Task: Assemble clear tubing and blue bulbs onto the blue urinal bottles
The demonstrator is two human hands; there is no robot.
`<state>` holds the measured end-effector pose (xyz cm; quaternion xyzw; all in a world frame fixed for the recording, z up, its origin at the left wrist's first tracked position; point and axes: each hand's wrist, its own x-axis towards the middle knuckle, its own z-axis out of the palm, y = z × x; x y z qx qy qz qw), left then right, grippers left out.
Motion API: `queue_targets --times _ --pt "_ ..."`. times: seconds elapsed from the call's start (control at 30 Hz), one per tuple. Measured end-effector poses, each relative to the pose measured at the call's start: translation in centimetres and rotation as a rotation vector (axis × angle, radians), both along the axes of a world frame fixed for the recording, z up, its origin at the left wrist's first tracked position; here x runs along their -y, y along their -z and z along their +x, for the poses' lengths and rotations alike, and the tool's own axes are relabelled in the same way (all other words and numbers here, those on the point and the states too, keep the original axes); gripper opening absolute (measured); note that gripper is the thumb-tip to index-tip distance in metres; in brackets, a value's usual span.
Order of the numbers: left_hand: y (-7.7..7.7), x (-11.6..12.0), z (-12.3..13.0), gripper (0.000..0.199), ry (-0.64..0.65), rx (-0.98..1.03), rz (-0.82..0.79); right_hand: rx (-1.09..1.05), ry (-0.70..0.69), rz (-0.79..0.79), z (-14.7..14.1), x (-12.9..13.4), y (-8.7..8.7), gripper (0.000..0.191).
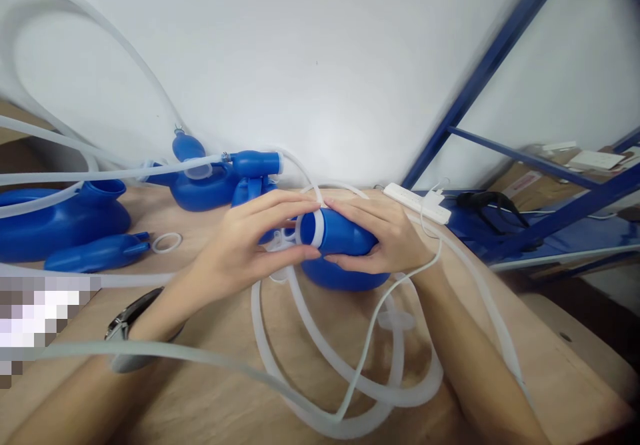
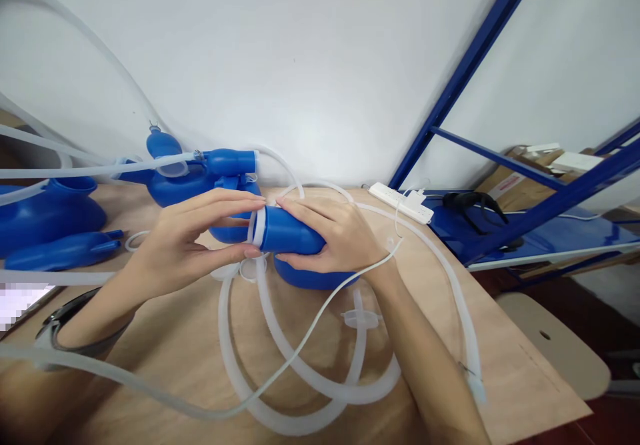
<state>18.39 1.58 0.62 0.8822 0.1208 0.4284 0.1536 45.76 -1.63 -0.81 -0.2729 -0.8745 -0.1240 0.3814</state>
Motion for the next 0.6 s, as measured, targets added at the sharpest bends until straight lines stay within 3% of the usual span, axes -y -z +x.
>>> queue_targets --times 0.4,0.6 --pt "0.34 0.09 0.25 0.052 0.004 0.001 -0.082 -0.003 0.031 -0.019 -0.45 0.19 -0.15 0.089" --pt "0.42 -0.31 -0.02 0.053 -0.031 0.065 -0.297 -0.048 0.086 -0.011 -0.65 0.84 -0.66 0.092"
